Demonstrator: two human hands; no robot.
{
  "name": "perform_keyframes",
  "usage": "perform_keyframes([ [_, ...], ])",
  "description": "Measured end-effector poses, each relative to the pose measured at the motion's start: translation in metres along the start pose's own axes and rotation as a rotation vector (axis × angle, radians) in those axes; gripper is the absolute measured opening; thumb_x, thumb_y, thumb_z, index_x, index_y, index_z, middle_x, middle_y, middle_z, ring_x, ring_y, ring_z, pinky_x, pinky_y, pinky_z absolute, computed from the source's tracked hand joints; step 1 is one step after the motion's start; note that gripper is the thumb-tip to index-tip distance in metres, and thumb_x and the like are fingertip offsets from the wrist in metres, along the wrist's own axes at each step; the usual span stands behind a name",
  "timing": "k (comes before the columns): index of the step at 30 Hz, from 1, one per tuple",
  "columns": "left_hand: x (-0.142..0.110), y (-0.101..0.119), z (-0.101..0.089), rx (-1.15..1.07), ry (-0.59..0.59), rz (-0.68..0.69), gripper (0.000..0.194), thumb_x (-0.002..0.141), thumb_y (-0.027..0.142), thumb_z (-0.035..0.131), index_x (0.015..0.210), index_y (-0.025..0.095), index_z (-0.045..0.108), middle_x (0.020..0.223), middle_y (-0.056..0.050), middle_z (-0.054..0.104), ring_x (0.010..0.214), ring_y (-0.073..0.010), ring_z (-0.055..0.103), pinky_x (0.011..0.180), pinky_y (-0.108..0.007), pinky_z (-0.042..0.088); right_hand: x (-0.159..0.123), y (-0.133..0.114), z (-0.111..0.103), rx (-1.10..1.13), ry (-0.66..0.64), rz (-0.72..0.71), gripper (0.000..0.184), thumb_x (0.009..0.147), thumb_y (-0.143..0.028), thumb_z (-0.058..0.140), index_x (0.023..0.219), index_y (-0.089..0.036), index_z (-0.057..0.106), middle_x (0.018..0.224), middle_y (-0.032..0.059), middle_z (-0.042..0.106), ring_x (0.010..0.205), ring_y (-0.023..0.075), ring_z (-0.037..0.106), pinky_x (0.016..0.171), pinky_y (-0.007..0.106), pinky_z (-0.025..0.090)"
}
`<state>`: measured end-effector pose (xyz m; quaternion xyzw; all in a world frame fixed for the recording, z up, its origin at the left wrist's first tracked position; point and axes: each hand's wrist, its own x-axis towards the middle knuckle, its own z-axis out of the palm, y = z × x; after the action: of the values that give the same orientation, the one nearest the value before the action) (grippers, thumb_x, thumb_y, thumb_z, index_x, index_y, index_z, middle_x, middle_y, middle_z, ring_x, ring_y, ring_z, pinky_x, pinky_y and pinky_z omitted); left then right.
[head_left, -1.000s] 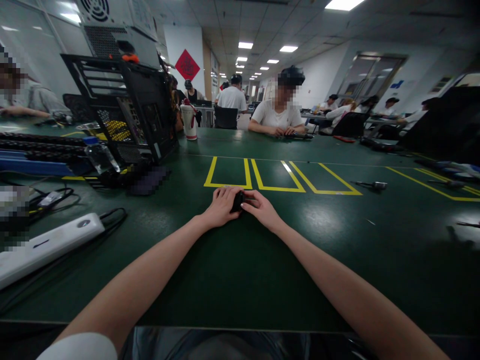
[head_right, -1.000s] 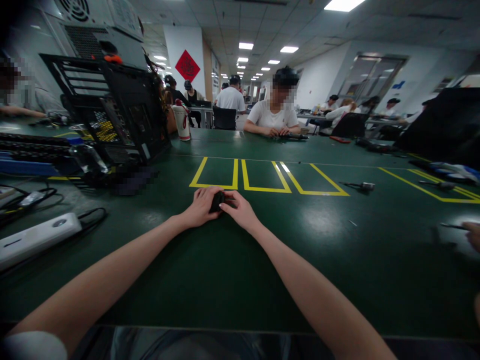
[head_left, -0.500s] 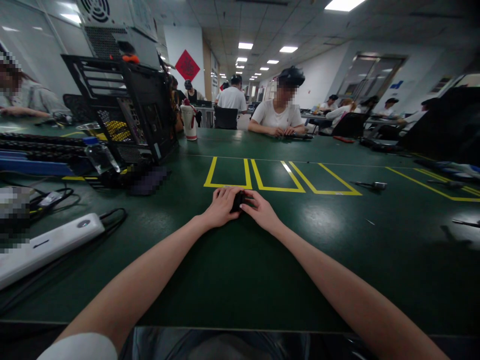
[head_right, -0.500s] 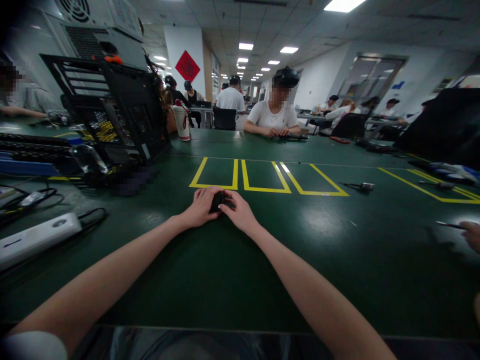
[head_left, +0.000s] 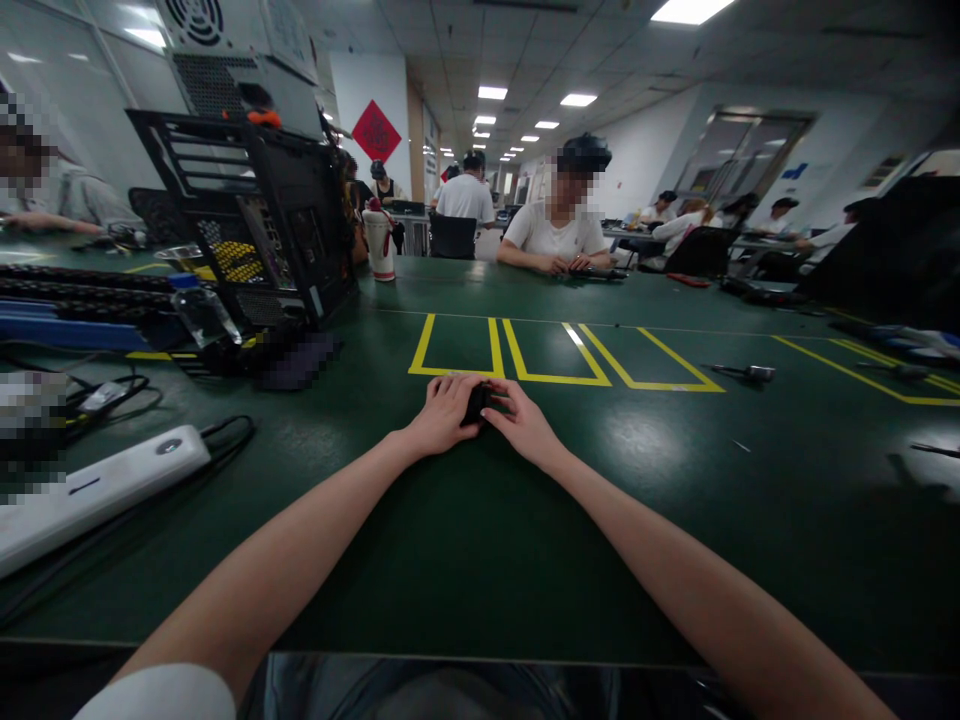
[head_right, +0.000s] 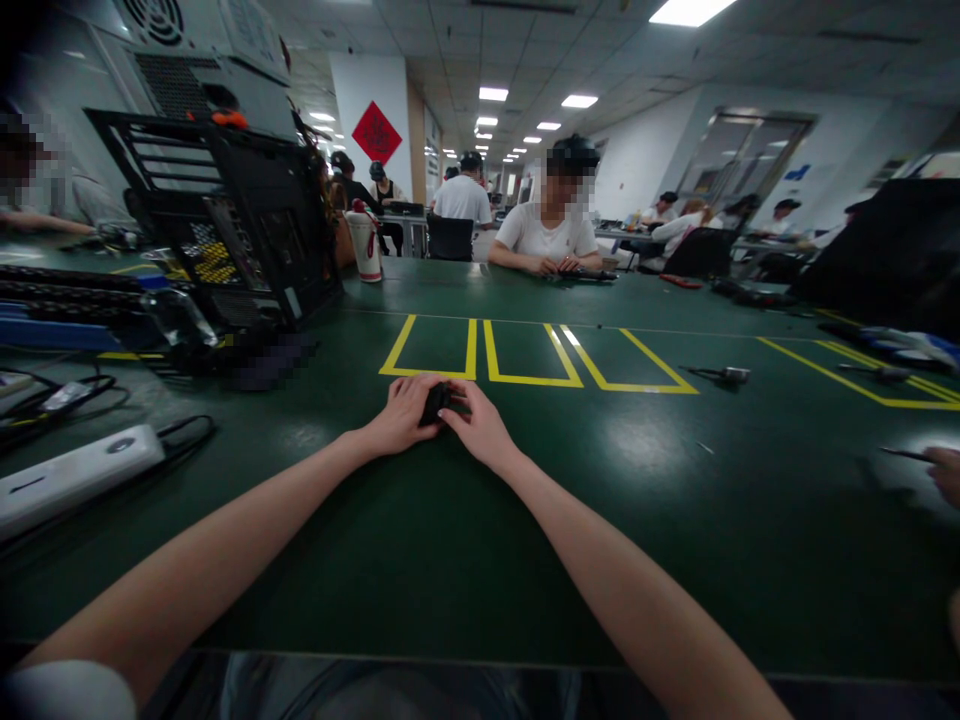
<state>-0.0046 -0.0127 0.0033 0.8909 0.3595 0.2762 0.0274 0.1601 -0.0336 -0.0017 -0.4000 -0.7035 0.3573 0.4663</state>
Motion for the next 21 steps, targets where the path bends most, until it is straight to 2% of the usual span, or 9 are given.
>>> perform_keyframes([
  [4, -0.0003, 0.0001, -0.0002, -0.003, 0.002, -0.006, 0.057, 0.069, 0.022, 0.055, 0.119, 0.021, 0.027, 0.116, -0.008, 0.041, 0.109, -0.0262, 0.038, 0.094, -0.043, 0.024, -0.0003, 0.0006, -0.0003, -0.018, -0.02, -0.015, 0.033, 0.073, -0.019, 0.053, 0.105, -0.023, 0.046, 0.111, 0.005, 0.047, 0.106, 0.0182, 0.049, 0.086, 0.035, 0.047],
  [11, 0.0, 0.0002, 0.0, -0.016, 0.011, 0.007, 0.056, 0.069, 0.023, 0.054, 0.118, 0.022, 0.027, 0.116, -0.008, 0.042, 0.109, -0.0255, 0.038, 0.093, -0.043, 0.025, -0.0027, -0.0014, 0.0002, 0.03, -0.021, -0.038, 0.019, 0.075, -0.023, 0.052, 0.093, -0.023, 0.048, 0.109, 0.0029, 0.049, 0.107, 0.0176, 0.05, 0.088, 0.035, 0.046],
  [17, -0.0003, -0.0003, -0.0011, -0.015, 0.0, 0.003, 0.058, 0.069, 0.023, 0.054, 0.12, 0.021, 0.026, 0.115, -0.009, 0.042, 0.108, -0.0263, 0.038, 0.093, -0.044, 0.024, 0.0002, 0.0032, 0.001, -0.025, 0.011, 0.0, 0.036, 0.074, -0.021, 0.053, 0.108, -0.024, 0.043, 0.112, 0.0049, 0.048, 0.105, 0.0184, 0.05, 0.084, 0.036, 0.047],
  [21, -0.0008, -0.0007, -0.0006, -0.007, 0.001, 0.001, 0.057, 0.069, 0.023, 0.055, 0.119, 0.021, 0.027, 0.115, -0.008, 0.042, 0.108, -0.0259, 0.038, 0.093, -0.043, 0.024, 0.0, 0.0018, 0.0008, -0.034, -0.007, -0.007, 0.031, 0.074, -0.023, 0.053, 0.104, -0.022, 0.046, 0.11, 0.0052, 0.05, 0.105, 0.0186, 0.05, 0.084, 0.036, 0.047],
])
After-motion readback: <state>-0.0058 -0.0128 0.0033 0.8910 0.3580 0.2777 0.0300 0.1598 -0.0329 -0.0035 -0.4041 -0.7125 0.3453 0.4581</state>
